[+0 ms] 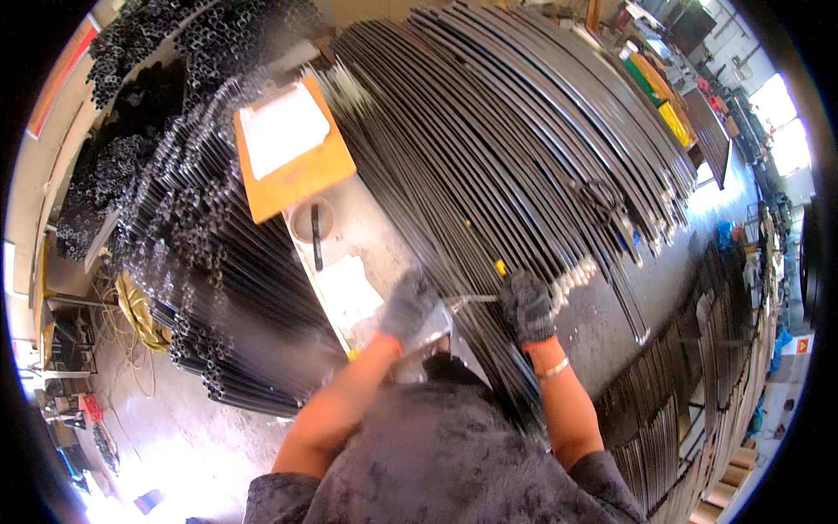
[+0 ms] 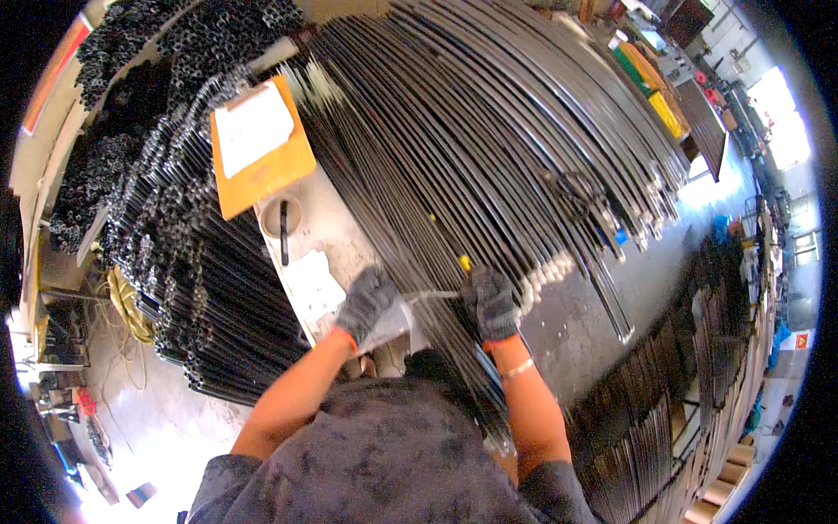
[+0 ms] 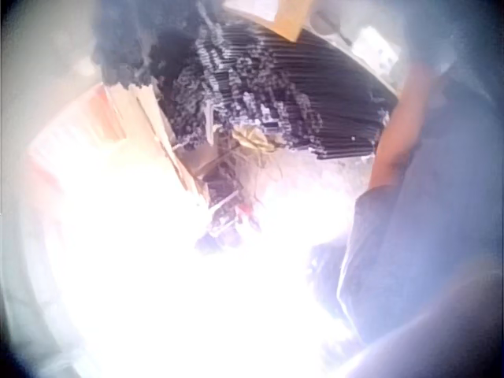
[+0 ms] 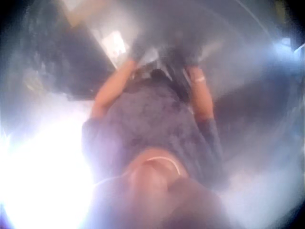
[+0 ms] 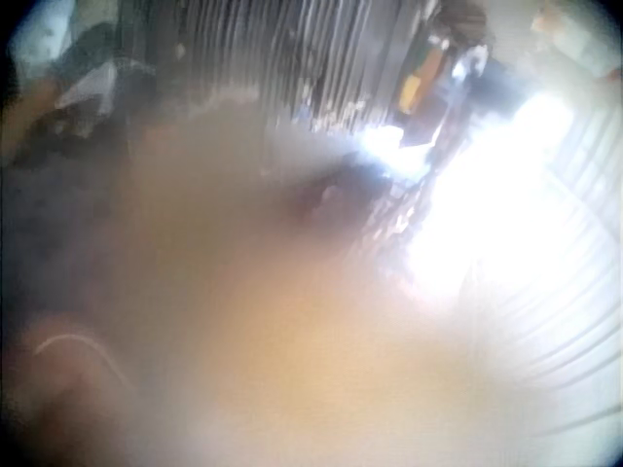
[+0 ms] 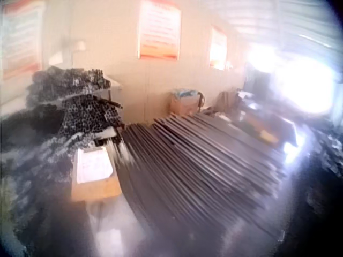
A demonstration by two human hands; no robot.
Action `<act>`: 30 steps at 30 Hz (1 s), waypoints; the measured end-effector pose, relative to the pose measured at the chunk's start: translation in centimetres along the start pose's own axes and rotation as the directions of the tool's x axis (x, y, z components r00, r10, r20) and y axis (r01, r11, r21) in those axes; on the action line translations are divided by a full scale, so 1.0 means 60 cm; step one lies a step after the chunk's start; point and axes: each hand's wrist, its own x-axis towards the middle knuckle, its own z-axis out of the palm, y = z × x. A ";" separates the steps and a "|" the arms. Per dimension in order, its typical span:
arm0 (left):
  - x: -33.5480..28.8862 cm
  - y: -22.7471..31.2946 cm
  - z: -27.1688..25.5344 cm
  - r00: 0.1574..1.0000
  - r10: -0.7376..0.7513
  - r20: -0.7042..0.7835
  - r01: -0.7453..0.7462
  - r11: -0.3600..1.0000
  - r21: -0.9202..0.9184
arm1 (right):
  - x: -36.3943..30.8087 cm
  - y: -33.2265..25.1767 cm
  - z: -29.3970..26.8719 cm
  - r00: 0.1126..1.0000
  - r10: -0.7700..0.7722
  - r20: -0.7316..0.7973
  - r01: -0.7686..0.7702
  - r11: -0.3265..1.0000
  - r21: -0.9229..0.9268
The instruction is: The person writes on a small piece of paper with a pen, removes a white label from its backing, applies the label to a metal tube, and then gathers several tubes into a bundle.
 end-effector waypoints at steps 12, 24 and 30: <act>-0.015 0.061 -0.034 0.898 0.224 0.379 -0.416 0.715 0.562 | 0.043 -0.074 -0.025 0.798 0.313 0.515 -0.109 -0.765 0.634; 0.011 0.031 -0.048 0.885 -0.136 0.444 0.046 0.977 0.207 | 0.011 -0.050 0.077 0.918 0.396 -0.007 -0.229 0.547 0.805; 0.001 0.056 -0.014 0.733 -0.409 0.544 0.611 0.748 -0.261 | 0.025 -0.076 -0.076 0.922 -0.028 0.387 -0.383 -0.214 0.899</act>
